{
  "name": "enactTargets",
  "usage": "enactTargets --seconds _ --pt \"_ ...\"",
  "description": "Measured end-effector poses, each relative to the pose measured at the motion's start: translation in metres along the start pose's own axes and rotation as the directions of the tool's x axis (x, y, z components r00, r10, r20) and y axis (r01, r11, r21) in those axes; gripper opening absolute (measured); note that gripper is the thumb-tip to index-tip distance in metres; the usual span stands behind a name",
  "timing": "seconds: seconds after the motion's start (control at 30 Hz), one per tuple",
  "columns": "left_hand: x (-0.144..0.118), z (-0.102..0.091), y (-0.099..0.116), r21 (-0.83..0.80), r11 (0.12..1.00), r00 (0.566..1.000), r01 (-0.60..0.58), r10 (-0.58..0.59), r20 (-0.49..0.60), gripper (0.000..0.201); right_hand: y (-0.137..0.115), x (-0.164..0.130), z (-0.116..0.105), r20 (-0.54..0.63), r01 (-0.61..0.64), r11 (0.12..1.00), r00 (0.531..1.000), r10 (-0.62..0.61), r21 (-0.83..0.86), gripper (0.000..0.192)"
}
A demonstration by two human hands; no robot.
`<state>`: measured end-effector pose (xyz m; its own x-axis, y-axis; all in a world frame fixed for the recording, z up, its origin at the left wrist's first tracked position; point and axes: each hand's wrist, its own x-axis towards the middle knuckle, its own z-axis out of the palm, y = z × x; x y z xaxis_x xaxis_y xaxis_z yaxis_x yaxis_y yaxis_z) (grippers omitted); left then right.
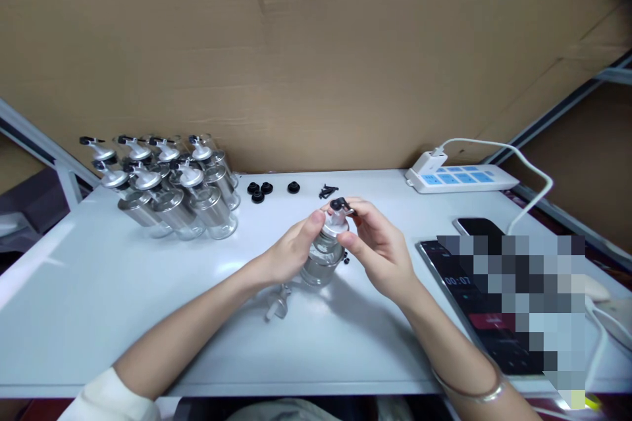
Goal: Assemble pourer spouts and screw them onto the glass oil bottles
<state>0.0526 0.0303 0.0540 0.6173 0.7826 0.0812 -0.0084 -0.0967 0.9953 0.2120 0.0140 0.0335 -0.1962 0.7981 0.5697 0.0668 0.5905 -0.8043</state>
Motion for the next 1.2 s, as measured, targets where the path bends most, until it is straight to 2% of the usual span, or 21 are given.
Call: enactTargets --seconds 0.37,0.53,0.73,0.83,0.97,1.07,1.2 --pt "0.001 -0.002 -0.003 0.028 1.000 1.000 -0.007 0.007 -0.013 0.070 0.002 0.000 -0.001 0.019 0.009 0.999 1.000 -0.008 -0.043 0.021" --pt "0.003 0.003 -0.009 -0.050 0.999 0.996 0.002 -0.007 -0.093 0.056 0.007 -0.006 0.011 -0.005 -0.033 0.999 0.999 0.033 0.008 0.025" --pt "0.003 0.016 -0.020 -0.046 0.998 0.966 -0.050 0.037 -0.256 0.055 0.015 -0.012 0.031 -0.085 -0.079 0.982 0.992 0.095 0.170 0.028" --pt "0.004 0.022 -0.023 0.011 0.997 0.940 -0.070 0.070 -0.333 0.056 0.014 -0.012 0.038 -0.171 -0.086 0.974 0.977 0.124 0.210 0.032" --pt "0.004 0.027 -0.023 0.044 0.996 0.933 -0.073 0.084 -0.351 0.055 0.012 -0.011 0.043 -0.256 -0.160 0.936 0.935 0.245 0.313 0.045" --pt "0.003 0.027 -0.021 0.037 0.997 0.938 -0.060 0.069 -0.341 0.055 0.011 -0.009 0.042 -0.203 -0.258 0.902 0.918 0.340 0.345 0.052" --pt "0.002 0.026 -0.020 0.053 0.996 0.941 -0.073 0.086 -0.327 0.058 0.013 -0.008 0.038 -0.073 -0.340 0.864 0.917 0.392 0.372 0.065"
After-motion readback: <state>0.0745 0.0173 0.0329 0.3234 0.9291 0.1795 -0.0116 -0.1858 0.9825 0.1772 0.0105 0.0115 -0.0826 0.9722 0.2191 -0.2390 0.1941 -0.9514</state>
